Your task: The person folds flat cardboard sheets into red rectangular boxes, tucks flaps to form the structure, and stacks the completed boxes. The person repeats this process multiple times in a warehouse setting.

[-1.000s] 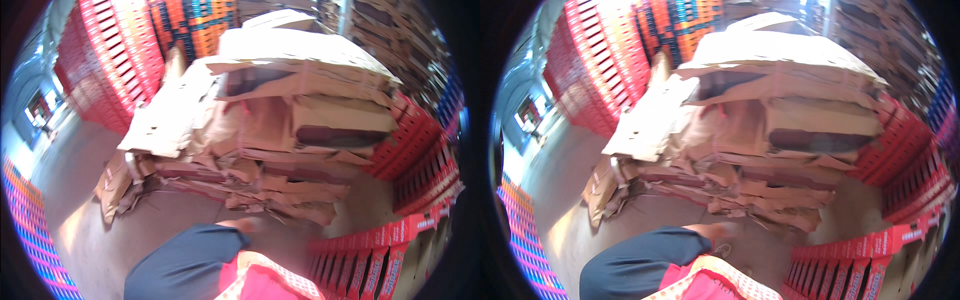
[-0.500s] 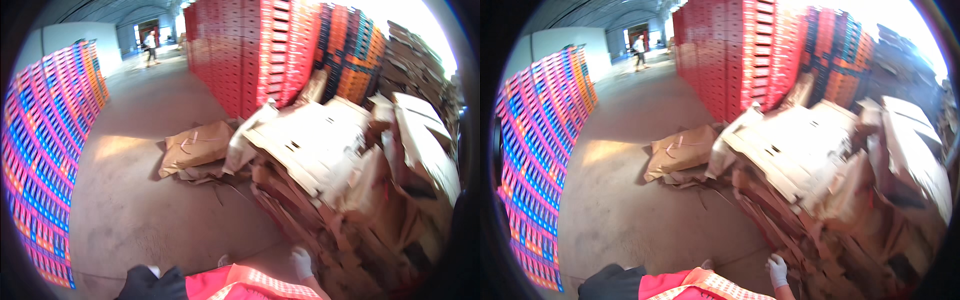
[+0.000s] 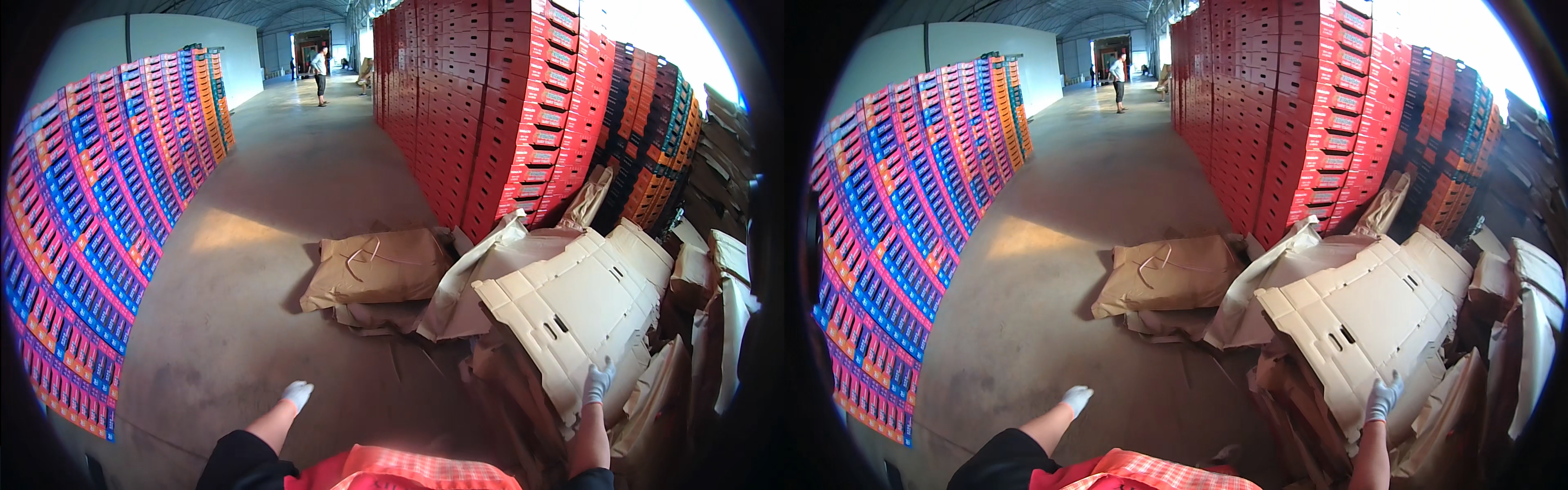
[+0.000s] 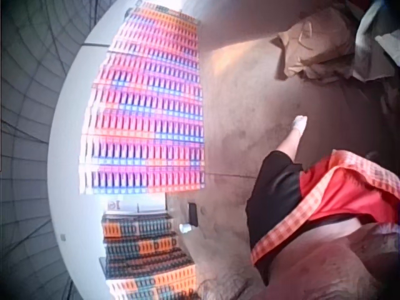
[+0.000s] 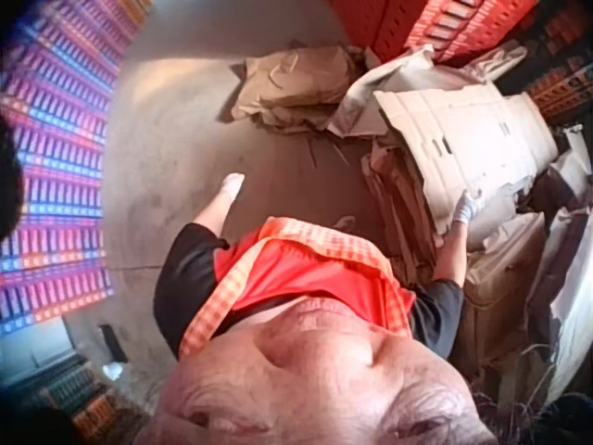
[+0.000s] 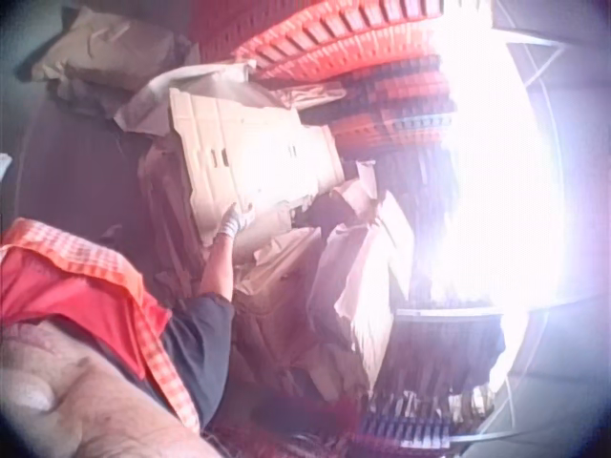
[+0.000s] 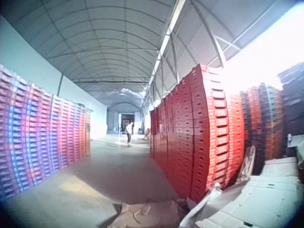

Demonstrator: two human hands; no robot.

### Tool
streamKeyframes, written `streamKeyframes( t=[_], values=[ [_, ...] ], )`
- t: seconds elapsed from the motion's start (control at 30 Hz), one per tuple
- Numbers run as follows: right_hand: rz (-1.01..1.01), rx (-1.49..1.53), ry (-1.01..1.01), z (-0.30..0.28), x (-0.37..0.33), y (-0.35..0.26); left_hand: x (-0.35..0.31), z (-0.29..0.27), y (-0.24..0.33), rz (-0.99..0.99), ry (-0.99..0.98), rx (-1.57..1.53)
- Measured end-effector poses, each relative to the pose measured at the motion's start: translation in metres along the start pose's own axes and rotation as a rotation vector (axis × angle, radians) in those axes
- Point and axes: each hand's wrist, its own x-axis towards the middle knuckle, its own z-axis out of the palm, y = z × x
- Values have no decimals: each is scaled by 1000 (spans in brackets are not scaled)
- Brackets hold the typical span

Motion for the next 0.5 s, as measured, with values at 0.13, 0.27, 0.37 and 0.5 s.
streamKeyframes(
  t=[0.13,0.27,0.37,0.5],
  values=[
    [86,-251,-5,3,26,37,44,39,186,335,-108,109],
    [119,-292,-40,17,16,46,74,104,376,734,-51,6],
    [112,-234,-59,20,7,54,91,167,499,1029,6,148],
    [163,-176,-22,6,17,75,112,265,630,1136,-144,286]
  ],
)
